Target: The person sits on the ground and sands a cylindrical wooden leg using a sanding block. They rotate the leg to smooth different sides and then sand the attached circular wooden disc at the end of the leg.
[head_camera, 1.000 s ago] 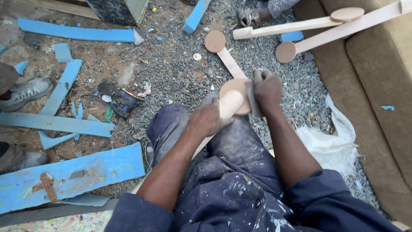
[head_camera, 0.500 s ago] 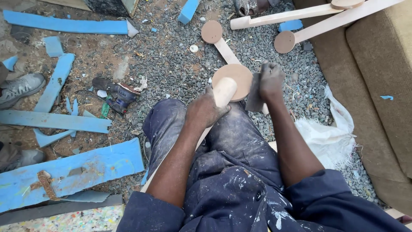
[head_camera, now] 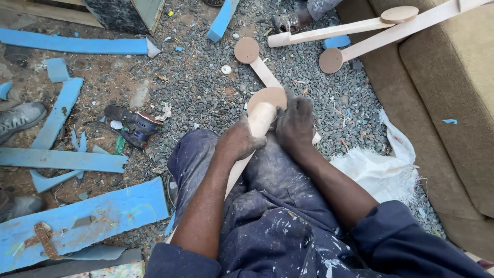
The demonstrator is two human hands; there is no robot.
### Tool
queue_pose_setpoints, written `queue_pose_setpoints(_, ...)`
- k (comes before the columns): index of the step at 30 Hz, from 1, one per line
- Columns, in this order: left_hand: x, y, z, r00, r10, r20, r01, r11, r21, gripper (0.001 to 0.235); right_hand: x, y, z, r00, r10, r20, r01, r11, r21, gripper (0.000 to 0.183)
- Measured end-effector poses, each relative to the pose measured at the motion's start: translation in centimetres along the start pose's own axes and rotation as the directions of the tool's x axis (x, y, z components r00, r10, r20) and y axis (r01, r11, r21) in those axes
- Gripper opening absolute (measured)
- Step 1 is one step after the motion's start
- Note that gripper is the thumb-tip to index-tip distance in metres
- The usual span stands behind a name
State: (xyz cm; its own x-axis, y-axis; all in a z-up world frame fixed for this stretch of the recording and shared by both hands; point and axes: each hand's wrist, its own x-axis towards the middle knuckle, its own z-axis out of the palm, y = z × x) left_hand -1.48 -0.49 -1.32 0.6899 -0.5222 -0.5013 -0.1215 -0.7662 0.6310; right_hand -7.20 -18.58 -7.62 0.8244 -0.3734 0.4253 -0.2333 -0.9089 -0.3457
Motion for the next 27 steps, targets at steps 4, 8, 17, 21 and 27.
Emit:
queue_pose_setpoints(4,0.1,-0.4,0.3,1.000,-0.003,-0.008,0.003,0.999,-0.052,0.086,1.2,0.8,0.9,0.970,0.137,-0.202,-0.143,0.990,-0.013,0.038)
queue_pose_setpoints(8,0.9,-1.1,0.5,1.000,0.003,0.006,-0.003,0.998,-0.066,0.090,-0.4,1.2,1.5,0.944,-0.193,-0.267,0.147,0.972,-0.181,0.050)
queue_pose_setpoints(17,1.8,-1.8,0.7,0.999,0.031,0.017,-0.029,0.993,-0.116,0.092,-0.9,1.6,2.2,0.979,0.175,0.101,-0.158,0.974,-0.161,0.064)
queue_pose_setpoints(21,1.2,-1.5,0.0,0.999,0.040,0.024,-0.036,0.990,-0.138,0.092,1.8,2.3,-1.2,0.983,0.139,-0.120,-0.107,0.965,0.239,0.049)
queue_pose_setpoints(27,2.3,-2.1,0.7,0.999,0.034,0.004,-0.033,0.990,-0.140,0.089,-0.7,-0.2,-4.6,0.900,0.333,0.282,-0.412,0.859,0.302,0.046)
